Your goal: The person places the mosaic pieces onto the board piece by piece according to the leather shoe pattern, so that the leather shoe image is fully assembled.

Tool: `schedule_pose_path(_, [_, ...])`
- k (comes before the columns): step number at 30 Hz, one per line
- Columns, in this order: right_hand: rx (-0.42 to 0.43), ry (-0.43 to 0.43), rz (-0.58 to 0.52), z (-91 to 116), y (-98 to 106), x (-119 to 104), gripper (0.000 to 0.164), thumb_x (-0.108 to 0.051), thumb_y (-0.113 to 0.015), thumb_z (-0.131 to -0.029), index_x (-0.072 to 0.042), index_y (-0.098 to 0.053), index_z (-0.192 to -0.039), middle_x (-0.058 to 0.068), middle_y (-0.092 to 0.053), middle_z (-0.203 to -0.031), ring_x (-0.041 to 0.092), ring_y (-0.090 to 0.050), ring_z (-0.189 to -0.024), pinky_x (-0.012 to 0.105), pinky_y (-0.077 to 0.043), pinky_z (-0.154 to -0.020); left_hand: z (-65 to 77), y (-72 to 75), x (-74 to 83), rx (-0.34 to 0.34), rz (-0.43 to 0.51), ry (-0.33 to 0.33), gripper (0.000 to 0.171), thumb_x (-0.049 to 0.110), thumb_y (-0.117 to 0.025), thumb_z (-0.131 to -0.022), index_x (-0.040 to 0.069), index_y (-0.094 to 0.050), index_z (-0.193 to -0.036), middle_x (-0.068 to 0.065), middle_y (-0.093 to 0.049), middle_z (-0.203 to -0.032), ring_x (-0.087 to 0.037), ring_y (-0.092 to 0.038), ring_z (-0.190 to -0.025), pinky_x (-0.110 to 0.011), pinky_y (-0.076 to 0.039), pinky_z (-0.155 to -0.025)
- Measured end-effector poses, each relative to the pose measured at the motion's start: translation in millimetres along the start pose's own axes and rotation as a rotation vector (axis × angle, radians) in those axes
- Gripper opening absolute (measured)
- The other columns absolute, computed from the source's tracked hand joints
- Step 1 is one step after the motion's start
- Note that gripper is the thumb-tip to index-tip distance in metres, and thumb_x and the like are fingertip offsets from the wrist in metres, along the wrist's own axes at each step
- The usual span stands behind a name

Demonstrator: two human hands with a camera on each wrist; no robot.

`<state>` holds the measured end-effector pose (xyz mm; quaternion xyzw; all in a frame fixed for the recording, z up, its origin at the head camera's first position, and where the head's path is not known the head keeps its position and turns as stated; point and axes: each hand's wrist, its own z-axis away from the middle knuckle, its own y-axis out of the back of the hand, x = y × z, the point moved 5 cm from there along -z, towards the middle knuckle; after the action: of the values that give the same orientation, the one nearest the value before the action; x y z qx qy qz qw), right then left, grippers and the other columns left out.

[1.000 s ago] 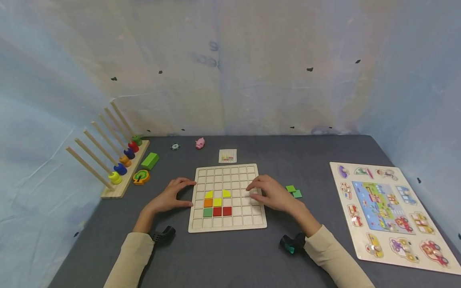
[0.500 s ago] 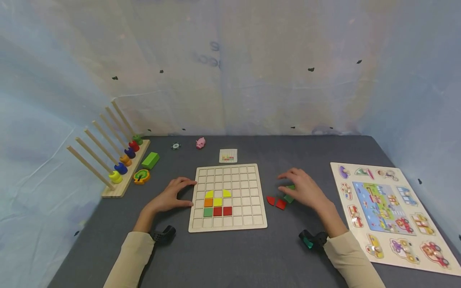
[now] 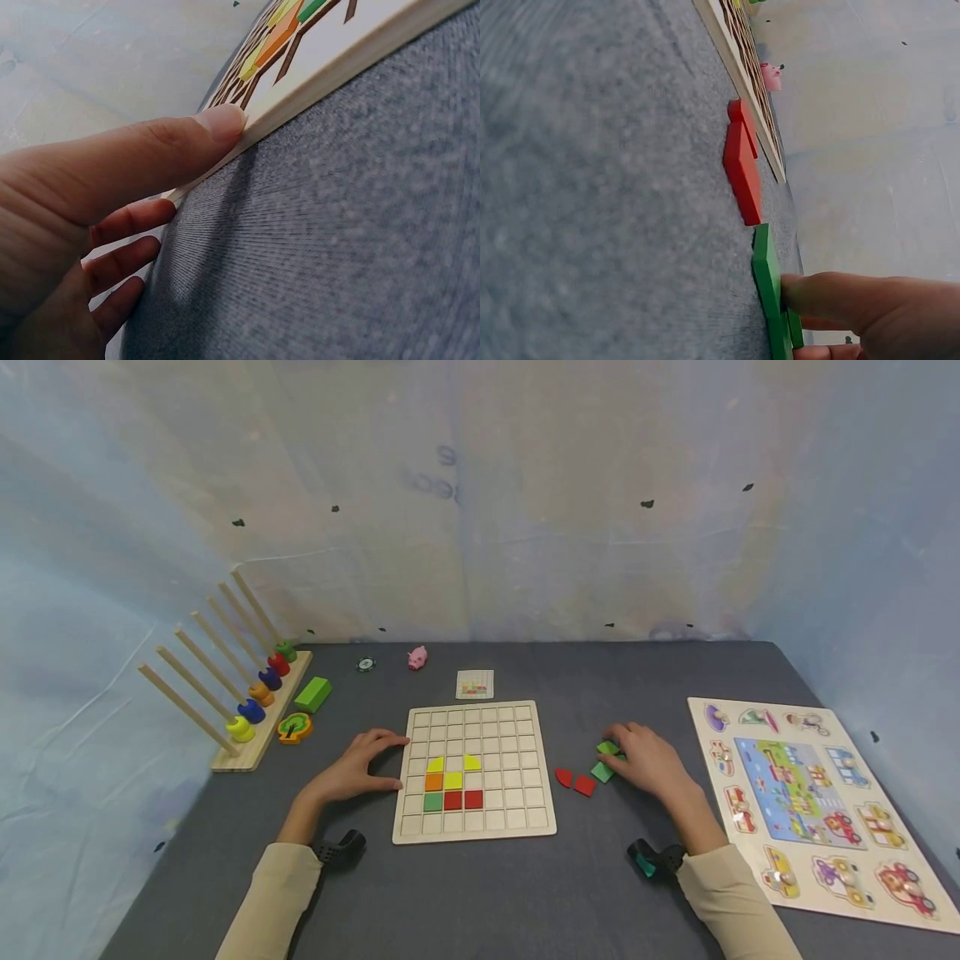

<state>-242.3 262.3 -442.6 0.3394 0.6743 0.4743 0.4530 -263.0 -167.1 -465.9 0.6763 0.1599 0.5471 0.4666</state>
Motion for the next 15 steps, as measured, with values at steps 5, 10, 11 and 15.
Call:
schedule_pose_path(5, [0.032, 0.042, -0.002, -2, 1, -6, 0.032, -0.019, -0.070, -0.082, 0.000, -0.062, -0.107, 0.008, -0.057, -0.084, 0.018, -0.053, -0.072, 0.036, -0.043, -0.060, 0.8, 0.0, -0.6, 0.000, 0.004, 0.003, 0.072, 0.042, -0.076, -0.074, 0.021, -0.048, -0.137, -0.006, -0.041, -0.134, -0.028, -0.032, -0.121, -0.055, -0.030, -0.099])
schedule_pose_path(10, [0.053, 0.172, -0.044, -9, -4, -29, 0.029, -0.017, -0.069, -0.083, 0.001, -0.064, -0.105, 0.009, -0.059, -0.091, 0.020, -0.055, -0.078, 0.038, -0.046, -0.067, 0.7, 0.2, -1.5, 0.002, 0.004, -0.006, 0.072, 0.043, -0.076, -0.074, 0.021, -0.048, -0.136, -0.006, -0.041, -0.133, -0.027, -0.033, -0.121, -0.054, -0.030, -0.099])
schedule_pose_path(11, [0.048, 0.205, -0.064, -10, -6, -36, 0.028, -0.017, -0.070, -0.083, 0.000, -0.064, -0.105, 0.008, -0.059, -0.093, 0.020, -0.056, -0.080, 0.038, -0.047, -0.068, 0.6, 0.2, -1.6, 0.003, 0.004, -0.009, 0.071, 0.043, -0.076, -0.074, 0.021, -0.048, -0.136, -0.006, -0.041, -0.133, -0.027, -0.033, -0.120, -0.054, -0.030, -0.099])
schedule_pose_path(15, [0.008, 0.307, -0.133, -13, -13, -62, 0.025, -0.017, -0.071, -0.083, -0.006, -0.066, -0.104, 0.003, -0.059, -0.097, 0.017, -0.057, -0.084, 0.035, -0.048, -0.072, 0.1, 0.0, -2.3, 0.002, 0.003, -0.019, 0.071, 0.043, -0.076, -0.074, 0.021, -0.048, -0.136, -0.005, -0.041, -0.133, -0.027, -0.033, -0.120, -0.054, -0.029, -0.099])
